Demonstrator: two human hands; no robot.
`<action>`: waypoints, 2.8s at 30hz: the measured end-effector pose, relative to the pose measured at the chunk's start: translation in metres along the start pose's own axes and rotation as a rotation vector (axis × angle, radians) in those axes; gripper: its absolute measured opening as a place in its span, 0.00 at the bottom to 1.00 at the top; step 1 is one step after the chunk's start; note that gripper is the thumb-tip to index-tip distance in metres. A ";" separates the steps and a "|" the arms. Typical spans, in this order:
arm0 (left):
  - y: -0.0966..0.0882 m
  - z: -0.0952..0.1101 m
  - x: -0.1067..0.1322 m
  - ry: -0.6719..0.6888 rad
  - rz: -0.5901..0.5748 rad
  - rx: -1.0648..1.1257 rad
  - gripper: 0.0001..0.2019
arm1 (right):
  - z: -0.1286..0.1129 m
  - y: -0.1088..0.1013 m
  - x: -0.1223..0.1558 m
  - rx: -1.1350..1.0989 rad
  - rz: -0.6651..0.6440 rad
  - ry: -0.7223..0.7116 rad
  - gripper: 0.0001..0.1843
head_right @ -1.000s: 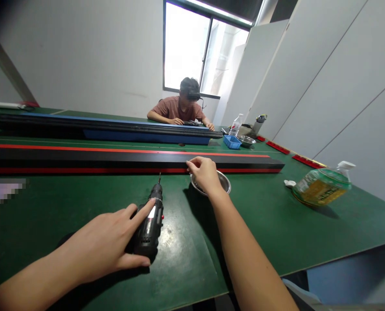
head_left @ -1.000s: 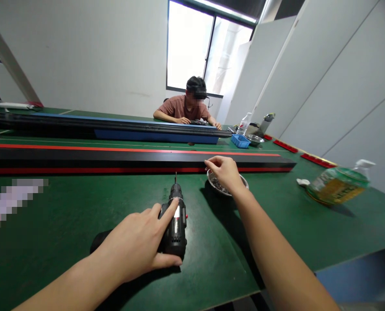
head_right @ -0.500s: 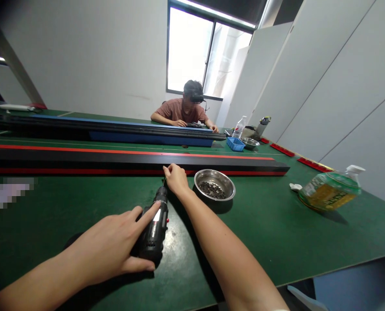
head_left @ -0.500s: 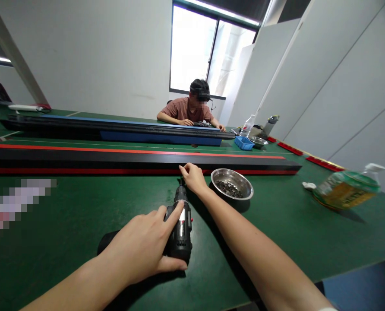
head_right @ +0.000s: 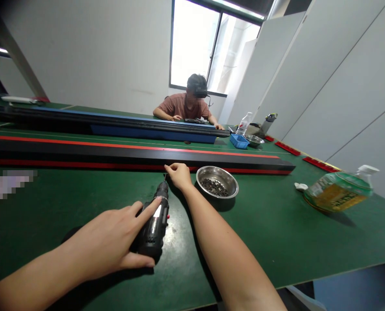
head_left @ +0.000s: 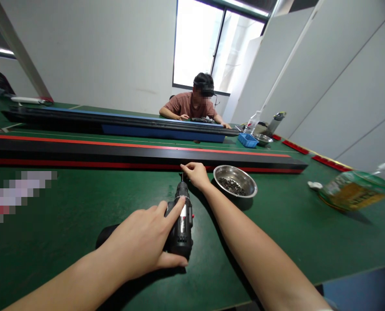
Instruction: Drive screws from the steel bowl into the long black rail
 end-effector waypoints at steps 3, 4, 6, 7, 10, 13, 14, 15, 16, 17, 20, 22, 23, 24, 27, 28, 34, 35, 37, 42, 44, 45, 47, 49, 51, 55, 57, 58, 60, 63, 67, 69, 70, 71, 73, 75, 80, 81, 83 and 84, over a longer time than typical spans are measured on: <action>0.000 0.000 -0.001 0.000 -0.004 0.010 0.57 | -0.001 0.000 0.001 0.023 0.011 0.001 0.18; 0.000 0.000 -0.001 0.000 -0.002 0.011 0.57 | -0.002 -0.001 0.001 0.034 0.014 0.002 0.18; 0.001 -0.001 0.000 -0.003 0.002 0.011 0.57 | -0.003 -0.001 0.001 0.058 0.019 0.002 0.17; 0.001 -0.001 0.001 -0.005 0.000 0.011 0.57 | -0.003 -0.001 0.002 0.069 0.019 0.001 0.17; 0.002 -0.001 0.001 -0.008 -0.009 0.012 0.57 | -0.003 -0.001 0.002 0.085 0.011 -0.008 0.18; 0.001 0.000 0.001 -0.010 -0.006 0.014 0.57 | -0.002 0.000 0.001 0.082 -0.011 -0.020 0.18; 0.001 0.000 0.001 -0.009 -0.007 0.018 0.57 | -0.002 0.000 0.001 0.082 -0.018 -0.024 0.18; 0.001 0.000 0.001 -0.007 -0.008 0.022 0.57 | -0.002 0.000 0.001 0.082 -0.024 -0.025 0.19; 0.000 0.001 0.001 -0.006 -0.009 0.025 0.57 | -0.002 0.000 0.001 0.083 -0.029 -0.028 0.19; 0.000 0.001 0.001 -0.005 -0.008 0.026 0.57 | -0.002 0.000 0.001 0.083 -0.035 -0.030 0.19; -0.001 0.001 0.001 -0.006 -0.001 0.019 0.57 | -0.004 0.000 0.001 0.091 -0.049 -0.035 0.20; 0.000 0.001 0.001 -0.007 -0.003 0.016 0.57 | -0.005 -0.001 0.002 0.104 -0.042 -0.028 0.21; 0.000 0.001 0.001 -0.008 -0.005 0.016 0.57 | -0.005 -0.001 0.002 0.102 -0.029 -0.021 0.23; 0.000 0.001 0.001 -0.009 -0.008 0.017 0.57 | -0.006 -0.001 0.002 0.088 -0.014 -0.014 0.24; 0.001 0.000 0.001 -0.008 -0.011 0.018 0.57 | -0.006 -0.002 0.004 -0.036 0.012 -0.002 0.25; 0.000 0.000 0.001 -0.007 -0.008 0.017 0.57 | -0.007 -0.002 0.004 -0.083 0.002 -0.010 0.25; -0.001 0.003 -0.002 0.002 0.020 -0.020 0.57 | -0.005 -0.002 0.004 -0.145 -0.031 -0.039 0.25; -0.001 0.003 -0.003 0.001 0.026 -0.026 0.56 | -0.004 -0.002 0.004 -0.145 -0.011 -0.020 0.24; -0.001 0.003 -0.004 -0.006 0.036 -0.036 0.56 | -0.003 -0.002 0.003 -0.151 0.022 0.021 0.22; -0.001 0.001 -0.008 -0.009 0.052 -0.059 0.55 | -0.004 -0.001 0.003 -0.142 0.044 0.038 0.19; -0.001 -0.001 -0.009 -0.014 0.063 -0.065 0.54 | -0.005 -0.001 0.003 -0.128 0.049 0.035 0.19; 0.000 -0.002 -0.010 -0.017 0.068 -0.067 0.54 | -0.006 -0.001 0.004 -0.123 0.051 0.036 0.19; 0.000 -0.003 -0.012 -0.022 0.077 -0.073 0.54 | -0.006 0.000 0.004 -0.117 0.054 0.038 0.18; 0.001 -0.005 -0.013 -0.025 0.084 -0.080 0.54 | -0.006 0.000 0.004 -0.111 0.059 0.039 0.18; 0.002 -0.007 -0.015 -0.030 0.089 -0.085 0.55 | -0.005 0.001 0.004 -0.101 0.064 0.035 0.18; 0.004 -0.009 -0.018 -0.035 0.098 -0.098 0.55 | -0.003 0.001 0.003 -0.092 0.063 0.032 0.17; 0.004 -0.009 -0.018 -0.033 0.099 -0.105 0.55 | -0.003 0.001 0.003 -0.081 0.062 0.031 0.17; 0.004 -0.009 -0.018 -0.030 0.100 -0.108 0.55 | -0.002 0.001 0.002 -0.073 0.061 0.029 0.17; 0.004 -0.008 -0.018 -0.023 0.102 -0.112 0.56 | -0.002 0.001 0.002 -0.062 0.058 0.029 0.17; 0.004 -0.008 -0.018 -0.020 0.102 -0.114 0.56 | -0.002 0.002 0.002 -0.055 0.048 0.032 0.17; 0.004 -0.009 -0.019 -0.027 0.093 -0.112 0.56 | -0.002 0.001 0.001 -0.044 0.047 0.030 0.17; 0.004 -0.009 -0.019 -0.031 0.091 -0.110 0.56 | -0.002 0.001 0.001 -0.040 0.046 0.029 0.17; 0.005 -0.009 -0.019 -0.032 0.091 -0.108 0.56 | -0.002 0.001 0.001 -0.034 0.045 0.030 0.17; 0.005 -0.009 -0.019 -0.033 0.089 -0.107 0.56 | -0.003 0.001 0.002 -0.023 0.044 0.029 0.17; 0.005 -0.009 -0.019 -0.036 0.087 -0.104 0.56 | -0.004 0.001 0.004 0.019 0.053 0.023 0.17; 0.005 -0.009 -0.019 -0.040 0.089 -0.101 0.55 | -0.009 0.001 0.008 0.082 0.090 0.004 0.16; 0.004 -0.007 -0.014 -0.034 0.090 -0.088 0.55 | -0.038 -0.015 0.017 0.158 0.270 -0.089 0.18; 0.004 -0.007 -0.012 -0.026 0.086 -0.086 0.55 | -0.045 -0.023 0.017 0.149 0.284 -0.102 0.18; 0.004 -0.006 -0.009 -0.015 0.077 -0.083 0.55 | -0.057 -0.043 0.018 0.136 0.271 -0.113 0.18; 0.004 -0.006 -0.007 -0.013 0.073 -0.081 0.55 | -0.061 -0.055 0.019 0.137 0.243 -0.106 0.18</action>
Point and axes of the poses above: each hand's wrist, its own x-axis away from the middle knuckle, its own y-axis out of the palm, z = x × y, the point moved 2 cm from there along -x, towards the middle knuckle, and after that the axes turned 8 degrees about -z, right-handed, at the moved point
